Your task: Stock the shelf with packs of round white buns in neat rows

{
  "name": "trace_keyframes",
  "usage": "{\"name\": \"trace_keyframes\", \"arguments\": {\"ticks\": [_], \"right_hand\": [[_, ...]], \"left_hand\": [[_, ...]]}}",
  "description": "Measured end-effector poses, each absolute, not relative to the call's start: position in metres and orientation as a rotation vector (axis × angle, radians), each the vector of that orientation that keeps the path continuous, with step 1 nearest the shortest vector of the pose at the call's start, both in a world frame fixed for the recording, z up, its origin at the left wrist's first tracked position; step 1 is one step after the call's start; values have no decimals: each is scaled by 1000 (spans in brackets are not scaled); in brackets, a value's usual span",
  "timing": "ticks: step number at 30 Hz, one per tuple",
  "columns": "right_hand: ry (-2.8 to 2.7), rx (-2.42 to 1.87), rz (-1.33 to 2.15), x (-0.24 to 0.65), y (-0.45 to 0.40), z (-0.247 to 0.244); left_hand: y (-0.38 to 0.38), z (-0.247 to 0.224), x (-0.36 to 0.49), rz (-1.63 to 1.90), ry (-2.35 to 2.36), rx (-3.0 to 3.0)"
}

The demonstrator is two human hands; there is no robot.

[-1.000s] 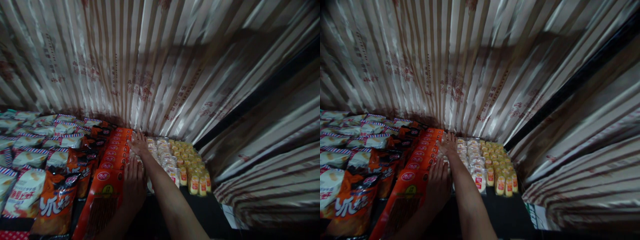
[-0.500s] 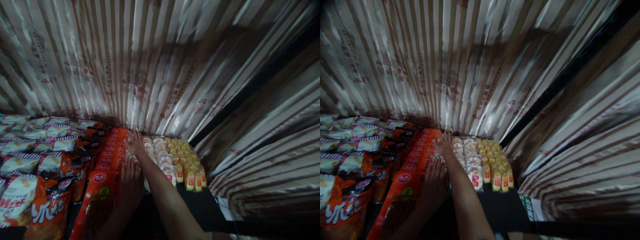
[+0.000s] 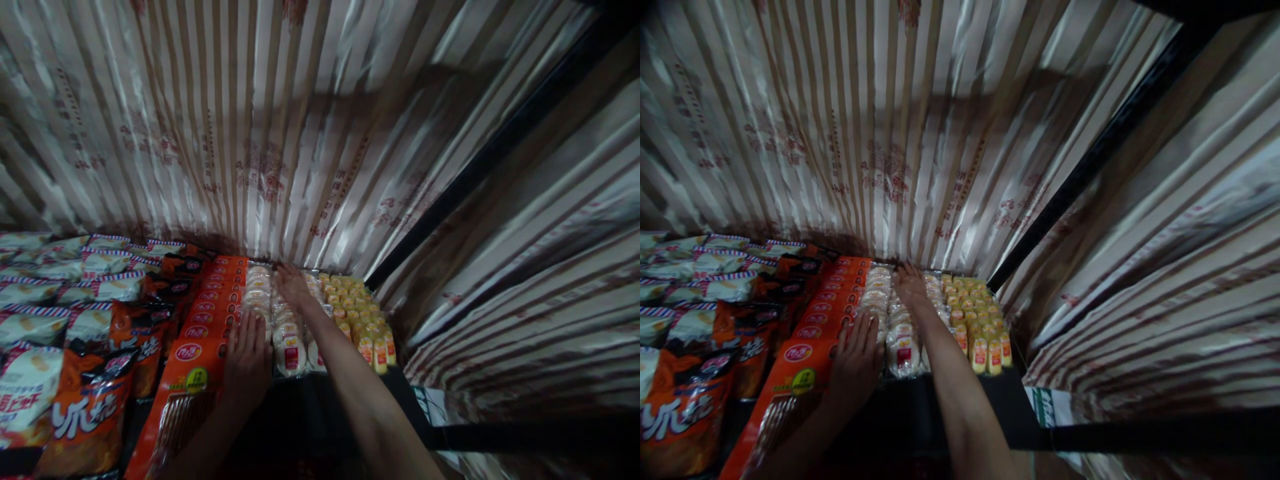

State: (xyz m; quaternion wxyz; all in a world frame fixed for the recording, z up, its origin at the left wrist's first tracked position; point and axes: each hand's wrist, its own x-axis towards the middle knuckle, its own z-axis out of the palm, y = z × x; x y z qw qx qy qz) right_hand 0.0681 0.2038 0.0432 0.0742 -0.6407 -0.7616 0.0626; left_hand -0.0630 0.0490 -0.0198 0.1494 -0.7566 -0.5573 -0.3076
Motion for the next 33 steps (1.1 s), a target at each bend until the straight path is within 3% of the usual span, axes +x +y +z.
{"name": "trace_keyframes", "arguments": {"ticks": [11,33], "right_hand": [[-2300,-2022,139,57,200,19],[-2202,-1984,78,54,189,6]], "left_hand": [[33,-22,-2,-774,-1487,-2410],[30,-35,-12,-679,-1391,-2454]]}}
